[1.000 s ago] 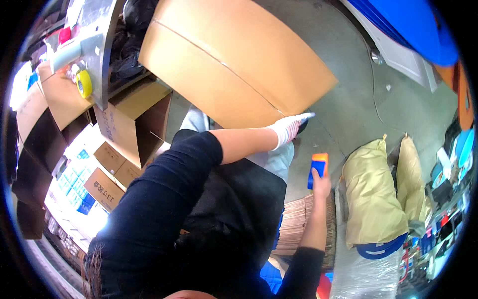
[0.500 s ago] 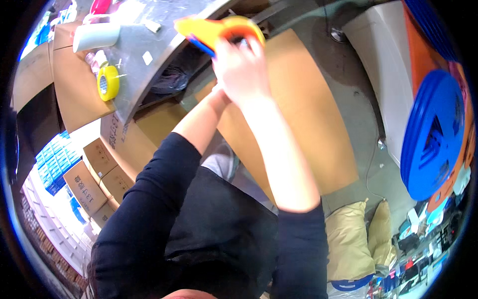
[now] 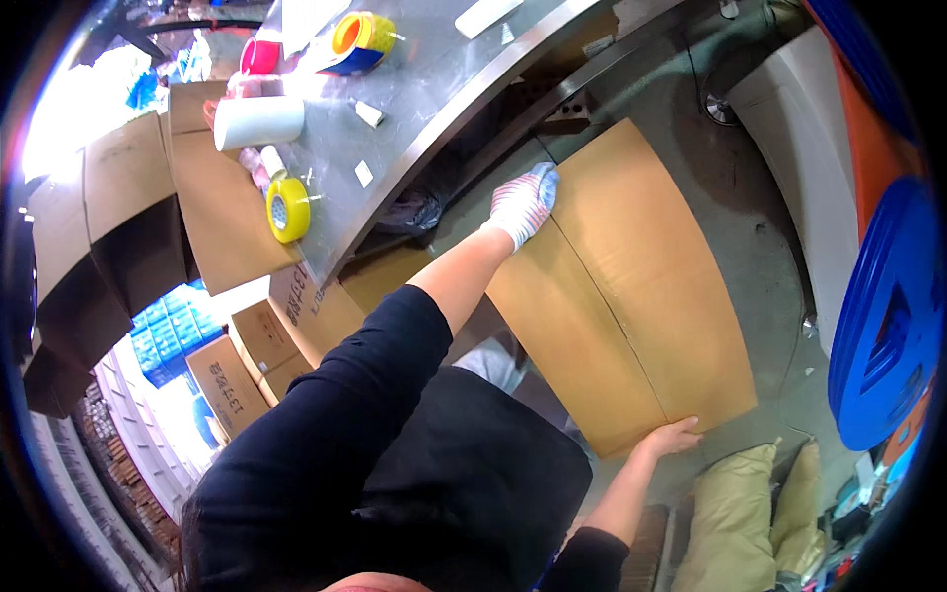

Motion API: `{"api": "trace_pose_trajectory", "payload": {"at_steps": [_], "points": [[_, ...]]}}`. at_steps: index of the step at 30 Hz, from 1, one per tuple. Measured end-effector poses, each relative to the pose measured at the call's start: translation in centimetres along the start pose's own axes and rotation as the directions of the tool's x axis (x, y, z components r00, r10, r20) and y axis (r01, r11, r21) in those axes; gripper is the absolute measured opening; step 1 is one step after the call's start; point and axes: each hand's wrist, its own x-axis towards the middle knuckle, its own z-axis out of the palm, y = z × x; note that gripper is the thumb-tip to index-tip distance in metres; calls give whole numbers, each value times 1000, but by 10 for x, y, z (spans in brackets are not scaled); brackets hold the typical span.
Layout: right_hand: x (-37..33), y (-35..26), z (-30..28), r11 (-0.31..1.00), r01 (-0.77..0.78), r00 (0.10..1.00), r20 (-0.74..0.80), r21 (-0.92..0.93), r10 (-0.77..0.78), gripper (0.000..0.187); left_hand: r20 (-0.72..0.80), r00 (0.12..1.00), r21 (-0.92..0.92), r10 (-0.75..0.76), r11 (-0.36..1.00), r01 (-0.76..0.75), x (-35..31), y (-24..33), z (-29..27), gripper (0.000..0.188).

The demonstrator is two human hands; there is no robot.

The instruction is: The person stacks blue plastic reels into a cardboard box, then closes and seals the box with tape. The person moves the sealed box to a stack of other boxes.

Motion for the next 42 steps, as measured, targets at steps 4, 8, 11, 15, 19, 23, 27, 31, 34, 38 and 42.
{"api": "trace_pose_trajectory", "payload": {"at_steps": [4,8,11,15,19,23,27,31,34,38,42], "points": [[-14,-31,-27,955,-208,953,265,213,148,61,-18,999,84,-31,996,32,-3,13,-6,39],[-5,0,-23,963,-120,969,238,240,61,58,-210,977,104,31,995,-9,-35,7,1,40],[20,27,-30,959,-153,943,324,238,71,54,-165,986,131,-20,990,42,-93,47,-31,40],[91,137,26,710,-234,948,318,664,15,58,236,967,-676,-97,698,235,-163,69,-68,59],[134,157,17,273,-585,740,641,764,-206,65,-79,985,-190,152,968,-165,-135,-10,17,57],[175,179,32,433,-677,682,729,595,65,71,489,826,-492,-280,693,526,-94,27,56,74],[183,204,64,361,-665,689,724,654,-43,72,469,847,-458,-251,751,476,-94,21,53,74],[163,199,-7,499,-621,672,738,605,-58,69,493,809,-480,-321,675,560,-150,-42,29,71],[132,189,-65,653,-506,731,682,564,-23,65,434,805,-518,-404,620,590,-204,-91,-3,69],[109,196,-127,574,-407,737,627,711,-253,61,531,780,-769,-330,199,607,-278,-109,-78,47],[78,112,-244,714,-92,758,513,694,-402,59,468,845,-882,-259,-202,427,-354,-167,-131,48]]}}
